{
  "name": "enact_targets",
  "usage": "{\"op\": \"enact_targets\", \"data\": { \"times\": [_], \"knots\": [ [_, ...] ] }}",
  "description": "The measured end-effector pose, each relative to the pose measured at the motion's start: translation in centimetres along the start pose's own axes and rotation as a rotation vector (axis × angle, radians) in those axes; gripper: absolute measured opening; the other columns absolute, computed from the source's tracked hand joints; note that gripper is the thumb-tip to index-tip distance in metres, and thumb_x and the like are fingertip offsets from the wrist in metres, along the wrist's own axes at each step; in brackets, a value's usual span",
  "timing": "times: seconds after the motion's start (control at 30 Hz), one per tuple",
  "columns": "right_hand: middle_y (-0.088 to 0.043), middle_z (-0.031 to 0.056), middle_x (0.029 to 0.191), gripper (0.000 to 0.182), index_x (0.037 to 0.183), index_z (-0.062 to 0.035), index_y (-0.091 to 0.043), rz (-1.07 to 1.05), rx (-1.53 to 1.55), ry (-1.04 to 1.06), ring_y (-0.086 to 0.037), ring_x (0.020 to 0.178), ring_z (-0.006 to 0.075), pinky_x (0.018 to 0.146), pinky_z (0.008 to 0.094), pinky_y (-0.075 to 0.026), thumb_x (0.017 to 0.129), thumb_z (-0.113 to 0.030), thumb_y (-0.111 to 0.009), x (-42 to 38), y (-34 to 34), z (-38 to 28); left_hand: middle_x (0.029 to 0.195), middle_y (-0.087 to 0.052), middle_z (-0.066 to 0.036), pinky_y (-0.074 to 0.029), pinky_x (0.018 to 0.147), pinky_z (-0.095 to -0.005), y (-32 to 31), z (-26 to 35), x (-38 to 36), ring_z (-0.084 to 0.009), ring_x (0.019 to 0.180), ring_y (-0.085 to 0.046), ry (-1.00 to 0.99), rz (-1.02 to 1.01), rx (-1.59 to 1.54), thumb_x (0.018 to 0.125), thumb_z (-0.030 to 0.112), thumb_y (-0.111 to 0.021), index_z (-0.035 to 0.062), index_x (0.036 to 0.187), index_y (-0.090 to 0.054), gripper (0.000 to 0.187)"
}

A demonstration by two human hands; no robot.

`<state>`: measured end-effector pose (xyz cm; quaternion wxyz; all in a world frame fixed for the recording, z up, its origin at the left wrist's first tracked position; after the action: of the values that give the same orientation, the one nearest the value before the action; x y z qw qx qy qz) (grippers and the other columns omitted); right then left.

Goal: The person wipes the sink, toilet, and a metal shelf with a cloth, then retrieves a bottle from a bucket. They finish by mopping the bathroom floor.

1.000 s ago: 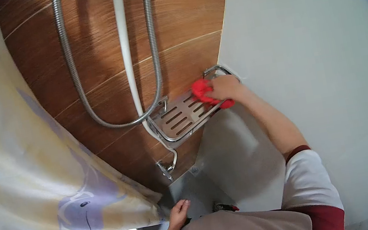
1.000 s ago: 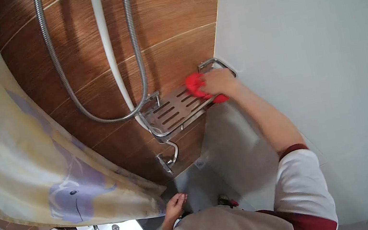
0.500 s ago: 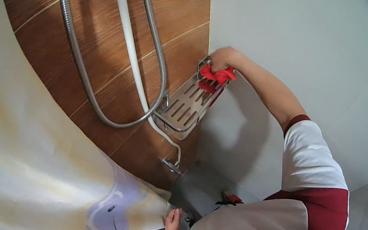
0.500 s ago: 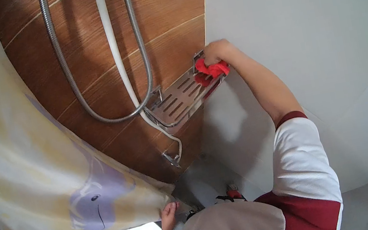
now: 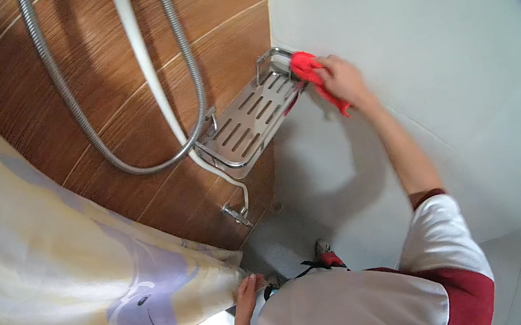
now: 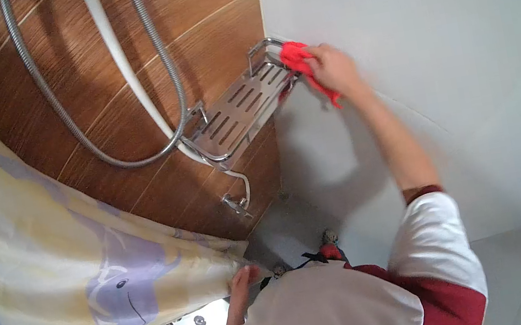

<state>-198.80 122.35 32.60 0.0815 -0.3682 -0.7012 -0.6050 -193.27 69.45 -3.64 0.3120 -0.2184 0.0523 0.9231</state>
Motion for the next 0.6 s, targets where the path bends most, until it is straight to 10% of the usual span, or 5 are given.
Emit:
{"op": "enact_targets", "data": {
  "times": [0.17,0.5,0.6],
  "knots": [
    [-0.061,0.0225,0.104,0.036,0.118,-0.0053,-0.055,0.442,0.840,-0.284,-0.061,0.096,0.0447,0.084,0.0497,-0.049,0.082,-0.011,-0.059,-12.0,-8.8,-12.3,0.102,-0.068,-0.007,-0.049,0.089,-0.0312,-3.8,3.3,4.5,-0.0165,0.097,-0.061,-0.061,-0.208,0.013,0.105,0.032,-0.046,-0.0025,0.110,-0.066,0.040],
    [-0.062,0.0136,0.092,0.028,0.106,-0.0091,-0.067,0.355,0.384,-0.151,-0.066,0.081,0.0354,0.068,0.0444,-0.056,0.079,-0.017,-0.065,-8.9,-6.0,-3.1,0.101,-0.069,-0.008,-0.048,0.088,-0.0317,-0.3,6.2,2.3,-0.0161,0.091,-0.062,-0.048,-0.046,0.068,0.105,0.032,-0.047,-0.0015,0.109,-0.066,0.039],
    [-0.064,0.0123,0.091,0.024,0.102,-0.0097,-0.069,0.202,0.483,0.131,-0.067,0.078,0.0329,0.066,0.0424,-0.056,0.081,-0.020,-0.064,-11.2,-6.9,-9.4,0.099,-0.069,-0.007,-0.049,0.087,-0.0316,0.3,3.5,0.7,-0.0158,0.092,-0.063,0.009,-0.021,0.082,0.105,0.034,-0.048,-0.0010,0.108,-0.067,0.039]
  ]
}}
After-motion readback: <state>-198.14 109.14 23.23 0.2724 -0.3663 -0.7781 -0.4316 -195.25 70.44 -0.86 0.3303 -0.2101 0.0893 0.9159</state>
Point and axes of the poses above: each hand's wrist, its own x-axis towards the middle knuckle, its own y-axis out of the back of the hand, z = x × y, the point moved 8 cm from there along x, towards the middle knuckle
